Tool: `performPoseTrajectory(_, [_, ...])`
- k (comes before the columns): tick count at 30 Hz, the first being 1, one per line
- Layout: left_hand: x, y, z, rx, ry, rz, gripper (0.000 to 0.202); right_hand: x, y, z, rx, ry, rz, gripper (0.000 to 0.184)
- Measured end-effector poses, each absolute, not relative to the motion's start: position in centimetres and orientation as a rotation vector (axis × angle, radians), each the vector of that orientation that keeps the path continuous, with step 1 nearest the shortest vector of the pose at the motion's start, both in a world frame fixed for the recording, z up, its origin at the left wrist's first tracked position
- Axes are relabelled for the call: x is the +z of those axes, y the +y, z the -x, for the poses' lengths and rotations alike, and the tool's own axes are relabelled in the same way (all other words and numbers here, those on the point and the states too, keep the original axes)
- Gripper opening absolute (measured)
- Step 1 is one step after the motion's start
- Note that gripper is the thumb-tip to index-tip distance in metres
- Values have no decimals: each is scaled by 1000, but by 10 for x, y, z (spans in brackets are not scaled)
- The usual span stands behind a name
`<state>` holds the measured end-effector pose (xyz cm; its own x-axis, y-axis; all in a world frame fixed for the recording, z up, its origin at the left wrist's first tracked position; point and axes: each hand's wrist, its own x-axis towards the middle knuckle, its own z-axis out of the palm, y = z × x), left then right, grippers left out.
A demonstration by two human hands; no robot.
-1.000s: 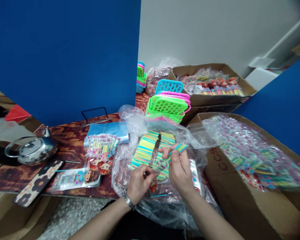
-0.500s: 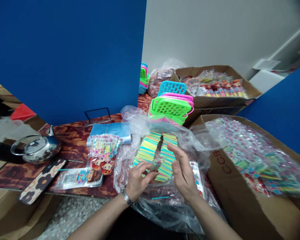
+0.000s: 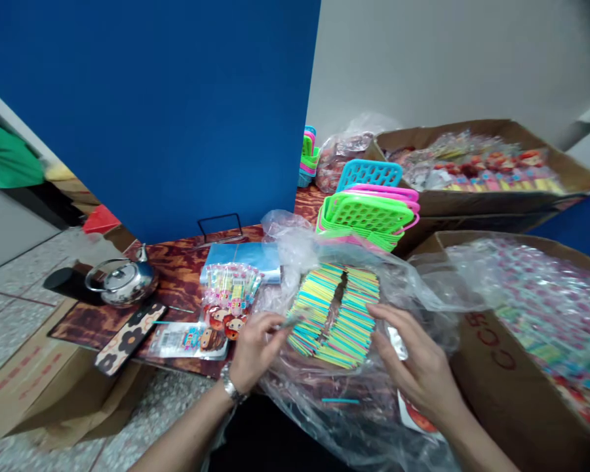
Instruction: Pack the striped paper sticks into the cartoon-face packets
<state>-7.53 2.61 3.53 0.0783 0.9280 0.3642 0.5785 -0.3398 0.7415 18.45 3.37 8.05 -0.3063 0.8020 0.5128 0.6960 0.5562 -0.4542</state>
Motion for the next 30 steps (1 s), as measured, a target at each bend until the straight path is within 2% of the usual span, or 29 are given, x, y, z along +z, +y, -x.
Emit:
performPoseTrajectory(3, [35,42,128,1126,1888,-1970,17,55,45,-224,126,-2149,1355,31])
performPoseTrajectory(7, [16,67,179,884,2186,-1968,26,7,60,-281,40,-2277,1750,36])
performPoseTrajectory(9, [3,74,190,819,2272,-1944,40,-9,62,-300,20,-2308,1904,37])
performPoseTrajectory(12, [-10,79,196,785,2328,-1942,63,-15,60,-313,104,-2385,2012,34])
performPoseTrajectory(16, [-7,78,198,683,2312,-1945,71,-6,63,-308,170,-2382,2093,20])
performPoseTrajectory(18, [-1,78,200,618,2287,-1941,72,-3,66,-304,118,-2383,2111,15])
performPoseTrajectory(22, [13,78,200,609,2269,-1963,68,-1,70,-302,-19,-2467,2108,18])
performPoseTrajectory(26, [31,72,165,1024,2263,-2059,57,9,67,-301,-68,-2524,2076,20])
performPoseTrajectory(28, [38,63,126,1201,2022,-2087,48,23,63,-298,-60,-2526,2023,21])
performPoseTrajectory(30, [42,51,78,1154,1648,-2038,39,43,57,-290,24,-2512,1896,19])
